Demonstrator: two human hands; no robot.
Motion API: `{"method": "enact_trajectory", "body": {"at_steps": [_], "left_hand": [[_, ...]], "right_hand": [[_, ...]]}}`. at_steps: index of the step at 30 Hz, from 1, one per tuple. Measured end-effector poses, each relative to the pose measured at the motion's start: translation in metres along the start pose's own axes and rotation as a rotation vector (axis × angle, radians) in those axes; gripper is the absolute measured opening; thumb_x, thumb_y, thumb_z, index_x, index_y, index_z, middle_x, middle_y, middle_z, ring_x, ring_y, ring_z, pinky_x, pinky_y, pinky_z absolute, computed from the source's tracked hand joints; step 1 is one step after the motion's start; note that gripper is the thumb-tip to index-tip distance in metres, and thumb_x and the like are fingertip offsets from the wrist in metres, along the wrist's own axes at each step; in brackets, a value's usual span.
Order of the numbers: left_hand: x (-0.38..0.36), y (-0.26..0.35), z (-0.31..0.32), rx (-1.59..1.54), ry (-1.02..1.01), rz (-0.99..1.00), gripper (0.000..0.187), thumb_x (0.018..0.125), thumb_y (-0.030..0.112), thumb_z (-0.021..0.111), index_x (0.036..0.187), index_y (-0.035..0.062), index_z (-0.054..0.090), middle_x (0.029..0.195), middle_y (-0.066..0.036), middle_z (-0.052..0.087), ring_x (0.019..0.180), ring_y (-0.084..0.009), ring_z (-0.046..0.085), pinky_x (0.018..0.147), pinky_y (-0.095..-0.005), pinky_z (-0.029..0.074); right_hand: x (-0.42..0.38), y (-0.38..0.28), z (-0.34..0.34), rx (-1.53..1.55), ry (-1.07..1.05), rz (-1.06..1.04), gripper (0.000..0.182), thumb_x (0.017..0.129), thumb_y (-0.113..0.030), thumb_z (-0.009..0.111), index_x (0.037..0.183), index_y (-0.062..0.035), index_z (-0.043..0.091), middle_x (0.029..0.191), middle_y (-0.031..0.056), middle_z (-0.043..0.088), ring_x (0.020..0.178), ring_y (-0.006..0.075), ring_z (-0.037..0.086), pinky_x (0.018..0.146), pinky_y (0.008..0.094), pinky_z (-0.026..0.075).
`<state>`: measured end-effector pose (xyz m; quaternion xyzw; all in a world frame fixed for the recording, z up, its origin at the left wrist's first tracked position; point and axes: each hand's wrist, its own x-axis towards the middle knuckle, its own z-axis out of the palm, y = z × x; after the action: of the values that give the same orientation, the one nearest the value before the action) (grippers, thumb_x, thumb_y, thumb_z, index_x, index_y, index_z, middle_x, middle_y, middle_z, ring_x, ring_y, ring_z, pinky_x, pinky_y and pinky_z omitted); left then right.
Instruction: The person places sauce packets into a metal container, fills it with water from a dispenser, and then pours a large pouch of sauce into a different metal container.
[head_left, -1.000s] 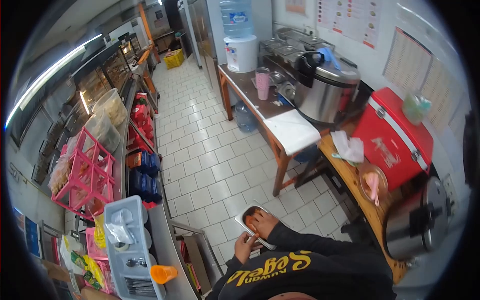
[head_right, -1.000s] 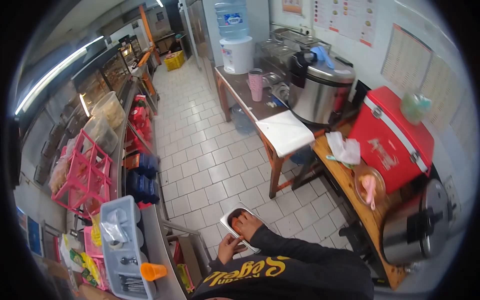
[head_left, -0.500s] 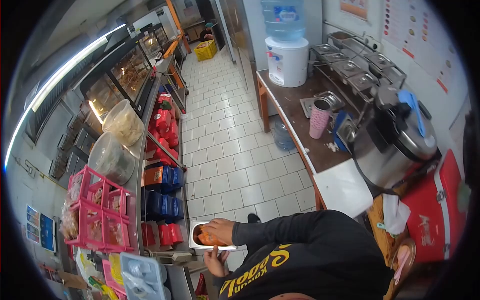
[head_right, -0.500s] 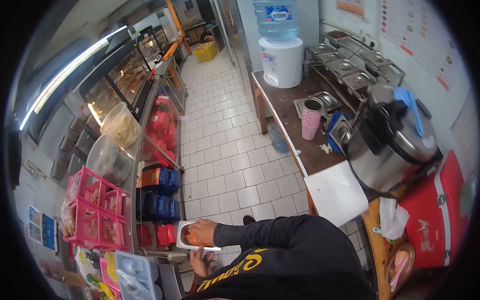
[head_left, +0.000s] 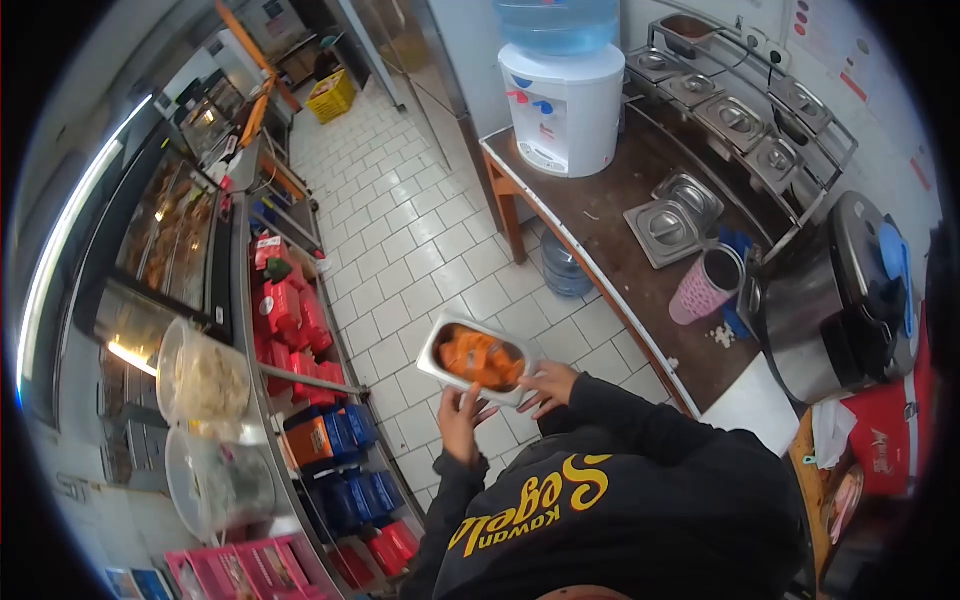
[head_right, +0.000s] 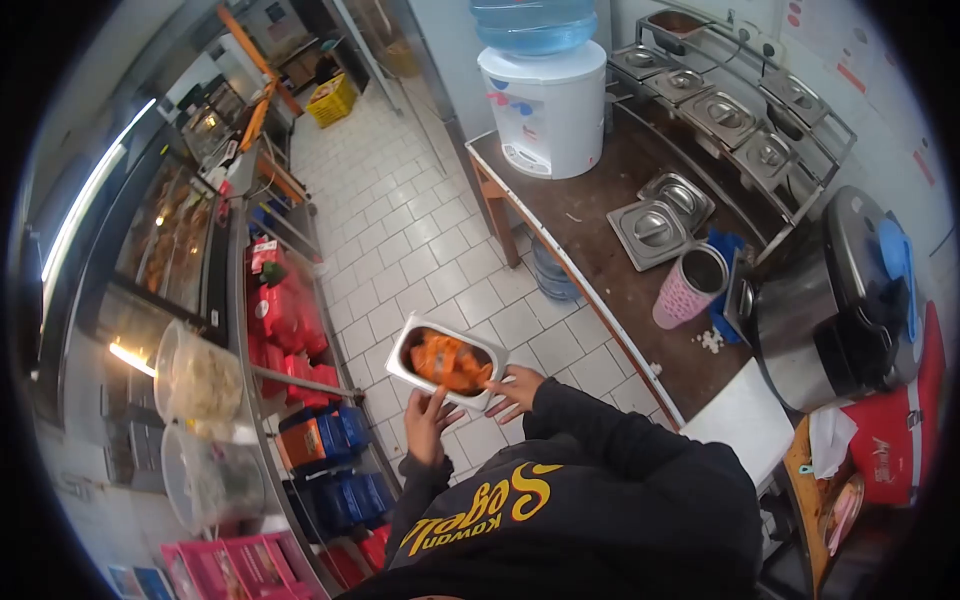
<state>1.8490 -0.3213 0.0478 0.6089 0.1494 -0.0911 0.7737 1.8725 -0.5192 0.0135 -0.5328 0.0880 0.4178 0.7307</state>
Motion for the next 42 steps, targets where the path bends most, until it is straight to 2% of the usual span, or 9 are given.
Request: {"method": "enact_trajectory", "body": {"at_steps": [2,9,18,22,27,34,38,40,42], "left_hand": [[0.053,0.013,0.031,0.008,-0.101,-0.016,0.021,0.087,0.019,0.060,0.096,0.0035,0.050,0.094,-0.007,0.058,0.080,-0.0191,0.063,0.065,-0.0309,0.056],[0.240,0.057,0.119,0.029,-0.273,-0.103,0.019,0.087,0.017,0.060,0.090,0.0036,0.048,0.096,-0.007,0.052,0.084,-0.0213,0.061,0.064,-0.0316,0.057],[0.433,0.084,0.205,0.113,-0.522,-0.121,0.020,0.089,0.021,0.058,0.094,0.0031,0.049,0.098,-0.008,0.054,0.091,-0.0220,0.060,0.069,-0.0333,0.057],[0.501,0.075,0.224,0.177,-0.723,-0.207,0.021,0.089,0.020,0.058,0.097,0.0034,0.049,0.102,-0.009,0.053,0.099,-0.0226,0.059,0.070,-0.0340,0.057],[0.562,0.094,0.224,0.257,-0.996,-0.444,0.037,0.087,0.019,0.060,0.113,0.0004,0.042,0.113,-0.012,0.049,0.104,-0.0253,0.057,0.070,-0.0369,0.057],[0.650,0.150,0.218,0.404,-1.236,-0.546,0.040,0.091,0.022,0.054,0.121,0.0029,0.035,0.121,-0.014,0.049,0.105,-0.0281,0.057,0.074,-0.0376,0.055],[0.677,0.161,0.219,0.476,-1.447,-0.658,0.042,0.092,0.019,0.050,0.126,0.0108,0.028,0.131,-0.015,0.045,0.110,-0.0316,0.054,0.080,-0.0432,0.053],[0.687,0.158,0.221,0.484,-1.519,-0.669,0.041,0.093,0.018,0.048,0.128,0.0131,0.027,0.132,-0.014,0.044,0.112,-0.0325,0.053,0.081,-0.0440,0.052],[0.691,0.156,0.225,0.463,-1.587,-0.654,0.040,0.094,0.017,0.046,0.128,0.0119,0.026,0.132,-0.014,0.044,0.112,-0.0328,0.053,0.081,-0.0435,0.052]], "right_hand": [[0.015,-0.028,-0.021,0.170,0.253,-0.160,0.052,0.086,-0.022,0.061,0.121,0.0029,0.031,0.108,0.0258,0.054,0.086,0.0361,0.064,0.066,0.0441,0.058],[0.091,-0.154,-0.132,0.395,0.388,-0.273,0.047,0.086,-0.010,0.058,0.123,-0.0008,0.030,0.093,0.0235,0.058,0.068,0.0360,0.065,0.059,0.0410,0.059],[0.165,-0.271,-0.232,0.395,0.662,-0.334,0.040,0.088,-0.012,0.054,0.121,-0.0005,0.035,0.098,0.0232,0.060,0.071,0.0362,0.066,0.045,0.0348,0.056],[0.190,-0.287,-0.270,0.414,0.759,-0.337,0.040,0.090,-0.014,0.053,0.123,-0.0023,0.033,0.103,0.0205,0.059,0.073,0.0384,0.066,0.048,0.0355,0.056],[0.216,-0.288,-0.268,0.548,0.955,-0.418,0.037,0.090,-0.019,0.054,0.116,-0.0009,0.035,0.109,0.0244,0.055,0.072,0.0392,0.065,0.050,0.0366,0.057],[0.230,-0.312,-0.233,0.829,1.214,-0.501,0.042,0.089,-0.028,0.057,0.108,-0.0006,0.032,0.109,0.0271,0.051,0.073,0.0410,0.065,0.054,0.0395,0.059],[0.252,-0.312,-0.215,0.720,1.490,-0.472,0.056,0.086,-0.042,0.057,0.112,-0.0015,0.030,0.105,0.0249,0.051,0.064,0.0359,0.066,0.052,0.0392,0.058],[0.265,-0.321,-0.202,0.804,1.648,-0.554,0.055,0.087,-0.044,0.055,0.111,-0.0019,0.030,0.102,0.0232,0.054,0.058,0.0327,0.065,0.041,0.0373,0.054],[0.279,-0.316,-0.189,0.825,1.776,-0.494,0.051,0.087,-0.040,0.057,0.110,-0.0008,0.034,0.098,0.0211,0.055,0.064,0.0289,0.066,0.053,0.0363,0.053]]}}
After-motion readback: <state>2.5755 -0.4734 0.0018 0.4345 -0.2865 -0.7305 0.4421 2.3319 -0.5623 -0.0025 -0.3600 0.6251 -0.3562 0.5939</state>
